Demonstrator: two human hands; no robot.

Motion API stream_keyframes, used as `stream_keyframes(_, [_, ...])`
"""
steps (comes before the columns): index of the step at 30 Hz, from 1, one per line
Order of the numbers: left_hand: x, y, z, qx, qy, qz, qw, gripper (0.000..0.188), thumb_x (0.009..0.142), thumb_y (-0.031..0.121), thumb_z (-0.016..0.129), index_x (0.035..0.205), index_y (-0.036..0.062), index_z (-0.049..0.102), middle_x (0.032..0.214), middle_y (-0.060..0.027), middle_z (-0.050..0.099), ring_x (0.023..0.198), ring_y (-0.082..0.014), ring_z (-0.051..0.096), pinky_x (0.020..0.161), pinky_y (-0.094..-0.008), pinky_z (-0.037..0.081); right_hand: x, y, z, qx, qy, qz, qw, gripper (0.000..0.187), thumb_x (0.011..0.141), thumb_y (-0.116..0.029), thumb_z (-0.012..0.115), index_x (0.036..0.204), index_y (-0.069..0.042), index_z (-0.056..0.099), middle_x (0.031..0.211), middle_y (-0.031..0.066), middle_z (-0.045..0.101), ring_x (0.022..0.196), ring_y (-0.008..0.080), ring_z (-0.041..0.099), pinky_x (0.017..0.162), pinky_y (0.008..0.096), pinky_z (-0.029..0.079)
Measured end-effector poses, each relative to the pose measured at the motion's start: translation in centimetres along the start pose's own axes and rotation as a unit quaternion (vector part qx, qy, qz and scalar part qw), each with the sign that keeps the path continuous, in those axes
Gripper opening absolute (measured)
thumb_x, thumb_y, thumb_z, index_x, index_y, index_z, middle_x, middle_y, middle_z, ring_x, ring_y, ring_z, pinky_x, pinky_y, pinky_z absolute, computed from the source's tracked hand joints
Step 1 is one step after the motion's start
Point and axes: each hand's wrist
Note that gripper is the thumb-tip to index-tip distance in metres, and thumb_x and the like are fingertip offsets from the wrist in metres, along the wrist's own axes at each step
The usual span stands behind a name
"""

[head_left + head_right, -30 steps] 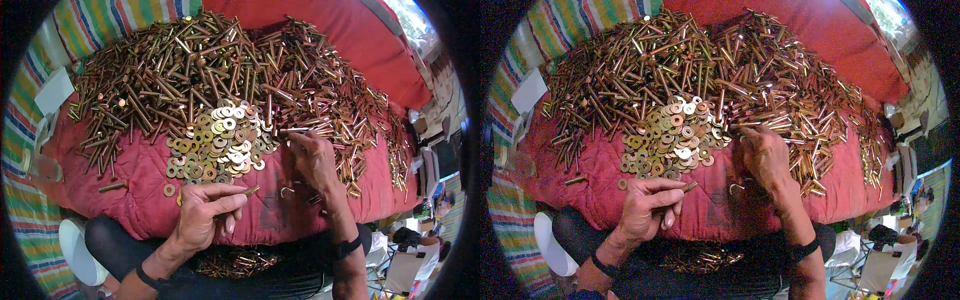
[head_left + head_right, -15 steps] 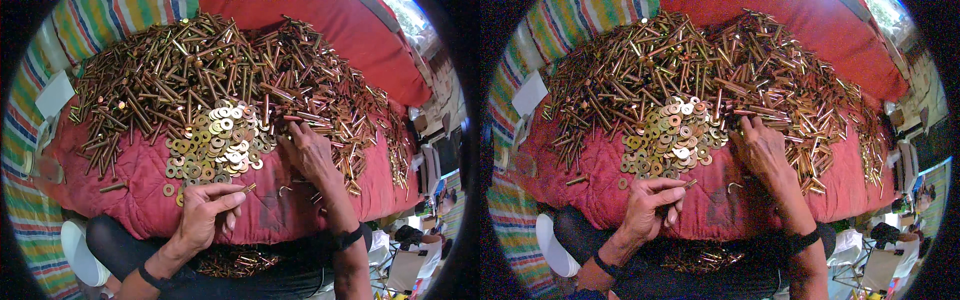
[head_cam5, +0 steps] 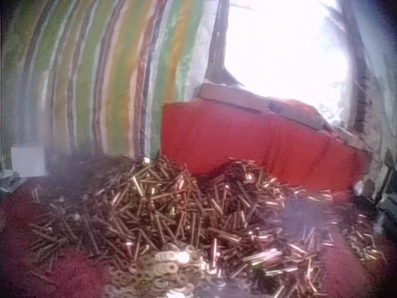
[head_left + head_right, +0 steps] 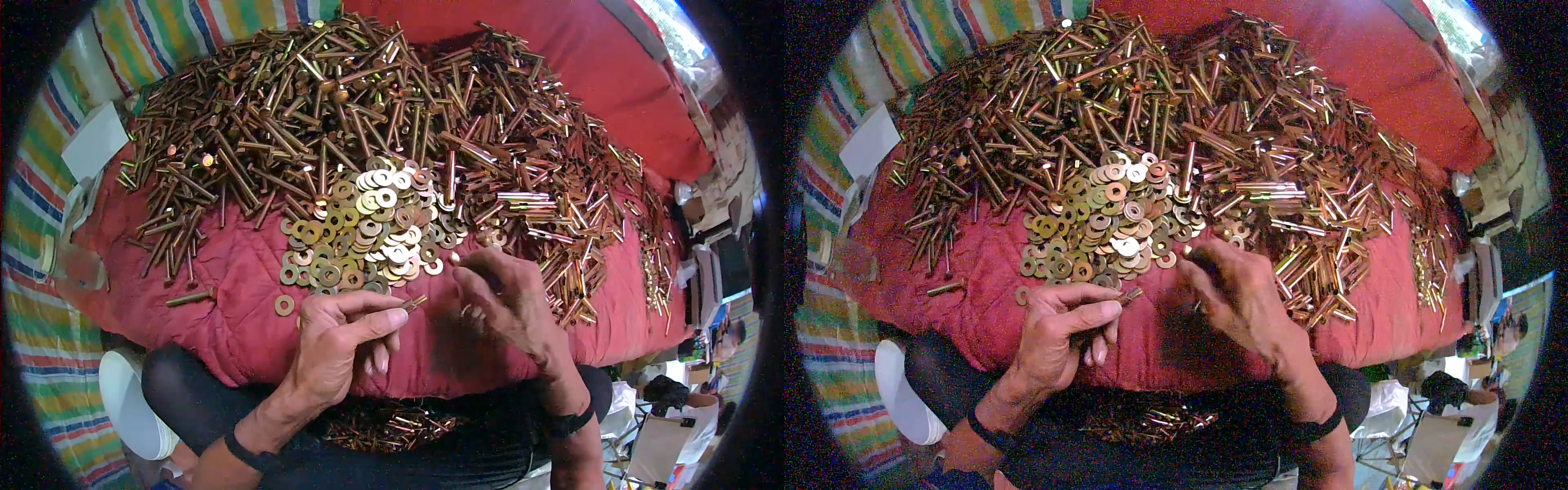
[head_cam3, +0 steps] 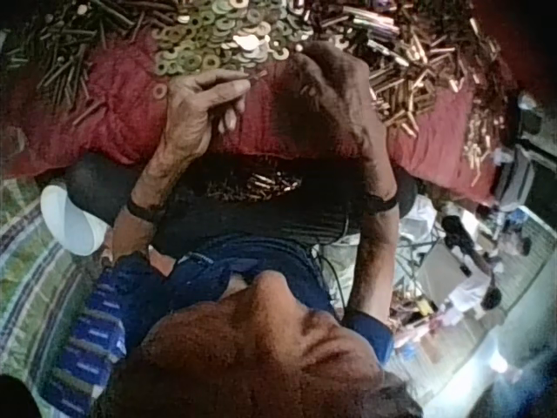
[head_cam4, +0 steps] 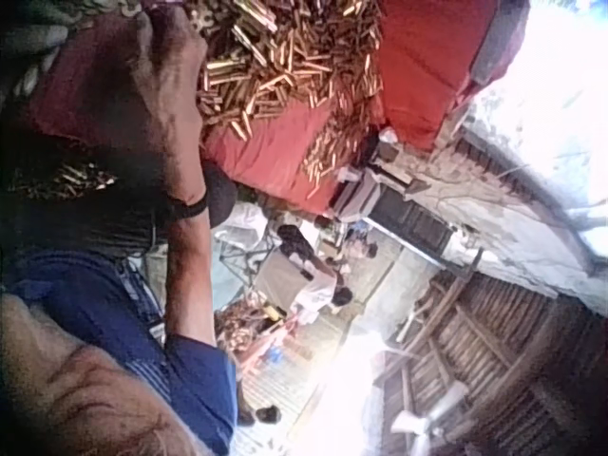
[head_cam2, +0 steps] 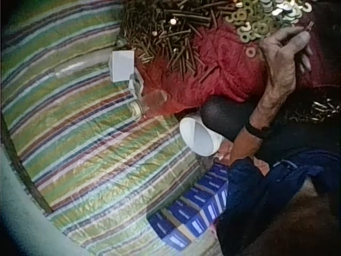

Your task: The person sits cross-legged on a red cushion and repeatedly picks up brass-colored cylindrical fasteners and flat washers from a large pile. They insert each fastener through a washer by hand, then place the assembled pair back onto the pile. The process continues with one-at-a-time handling of fasteners and washers.

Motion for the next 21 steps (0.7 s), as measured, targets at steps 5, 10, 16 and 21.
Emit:
stream_keyframes(5, [0.0,0.6,-0.1,0.0,-0.007,0.015,1.0,0.021,0.096,0.012,0.074,0.109,-0.0045,0.074,0.075,-0.0096,0.071,0.048,-0.0116,0.061,0.042,-0.0223,0.046,-0.7,-3.1,-0.2,0.163,0.006,0.106,0.981,0.029,0.099,-0.012,0.074,0.119,0.007,0.07,0.082,0.0079,0.072,0.06,0.0128,0.067,0.054,0.0267,0.054])
stream_keyframes(10, [-0.1,1.1,-0.1,0.003,-0.016,-0.002,1.0,0.017,0.096,0.012,0.074,0.102,-0.0034,0.075,0.07,-0.0082,0.07,0.046,-0.0099,0.058,0.042,-0.0219,0.044,-1.2,-3.9,0.3,0.236,-0.002,0.129,0.963,0.023,0.092,-0.005,0.08,0.109,0.008,0.074,0.08,0.0102,0.074,0.064,0.0164,0.072,0.056,0.027,0.057])
stream_keyframes(16, [-0.3,1.5,-0.2,-0.008,-0.045,-0.024,0.999,0.019,0.096,0.016,0.077,0.094,-0.0025,0.077,0.067,-0.0036,0.067,0.045,-0.0047,0.051,0.041,-0.0201,0.036,-2.1,-3.6,0.1,0.205,-0.032,0.078,0.975,0.022,0.095,-0.008,0.077,0.113,0.004,0.075,0.096,0.0066,0.077,0.082,0.0129,0.071,0.075,0.0279,0.057])
stream_keyframes(21, [-0.3,1.6,-0.5,0.005,-0.067,-0.049,0.997,0.02,0.096,0.018,0.076,0.09,-0.0009,0.077,0.065,-0.0012,0.063,0.045,-0.0028,0.045,0.041,-0.0195,0.029,-2.1,-3.5,-0.2,0.076,-0.072,-0.046,0.993,0.024,0.09,-0.005,0.078,0.113,0.0,0.075,0.098,0.0075,0.076,0.086,0.0172,0.072,0.077,0.0286,0.056])
Point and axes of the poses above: each hand's wrist, its own x-axis towards the middle knuckle, its own z-axis out of the palm, y = z × x
